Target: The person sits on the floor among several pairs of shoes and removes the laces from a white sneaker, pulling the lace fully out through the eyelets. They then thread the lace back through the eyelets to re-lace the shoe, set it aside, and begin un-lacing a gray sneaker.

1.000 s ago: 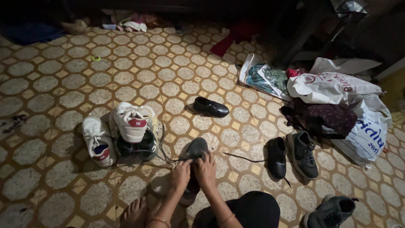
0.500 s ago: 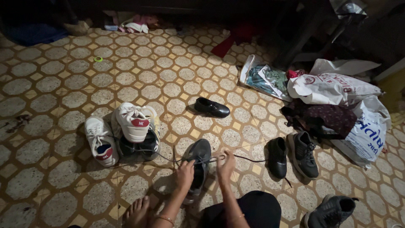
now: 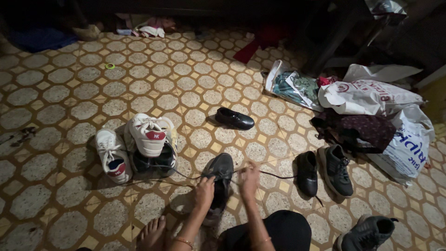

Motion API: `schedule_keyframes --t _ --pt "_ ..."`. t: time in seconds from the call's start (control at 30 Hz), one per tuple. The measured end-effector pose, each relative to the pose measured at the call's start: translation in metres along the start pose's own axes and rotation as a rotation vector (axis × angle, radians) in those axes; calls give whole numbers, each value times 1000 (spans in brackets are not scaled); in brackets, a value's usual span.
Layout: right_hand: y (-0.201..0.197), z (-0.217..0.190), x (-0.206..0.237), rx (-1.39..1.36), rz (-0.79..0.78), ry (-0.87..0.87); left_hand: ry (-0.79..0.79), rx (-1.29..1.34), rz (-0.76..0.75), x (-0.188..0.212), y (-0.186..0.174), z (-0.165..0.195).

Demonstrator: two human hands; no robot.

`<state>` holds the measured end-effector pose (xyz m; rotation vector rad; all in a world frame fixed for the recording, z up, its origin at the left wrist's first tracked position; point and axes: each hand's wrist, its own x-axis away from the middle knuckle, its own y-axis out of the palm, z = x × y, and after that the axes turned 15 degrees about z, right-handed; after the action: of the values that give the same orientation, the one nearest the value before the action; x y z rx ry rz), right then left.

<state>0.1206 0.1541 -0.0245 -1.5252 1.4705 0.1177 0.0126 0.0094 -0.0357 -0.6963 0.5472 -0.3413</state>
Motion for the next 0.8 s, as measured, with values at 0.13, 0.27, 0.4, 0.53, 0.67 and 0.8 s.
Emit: schedule_keyframes --t 0.13,0.27,0.4,0.53,0.67,0.8 --pt "-22 47 -26 -34 234 431 -13 -14 -43 0 -3 2" --pt "-21 47 -23 95 346 420 10 -27 -4 2 -3 5" --pt "-3 7 -8 11 183 163 15 16 47 4 -3 4" --pt "6 -34 18 -161 -86 -190 -83 -25 19 4 -2 5" --pt "3 -46 28 -67 -196 -158 -105 11 60 3 -1 7" --pt "4 -42 28 -136 -287 -16 -77 13 126 1 1 7"
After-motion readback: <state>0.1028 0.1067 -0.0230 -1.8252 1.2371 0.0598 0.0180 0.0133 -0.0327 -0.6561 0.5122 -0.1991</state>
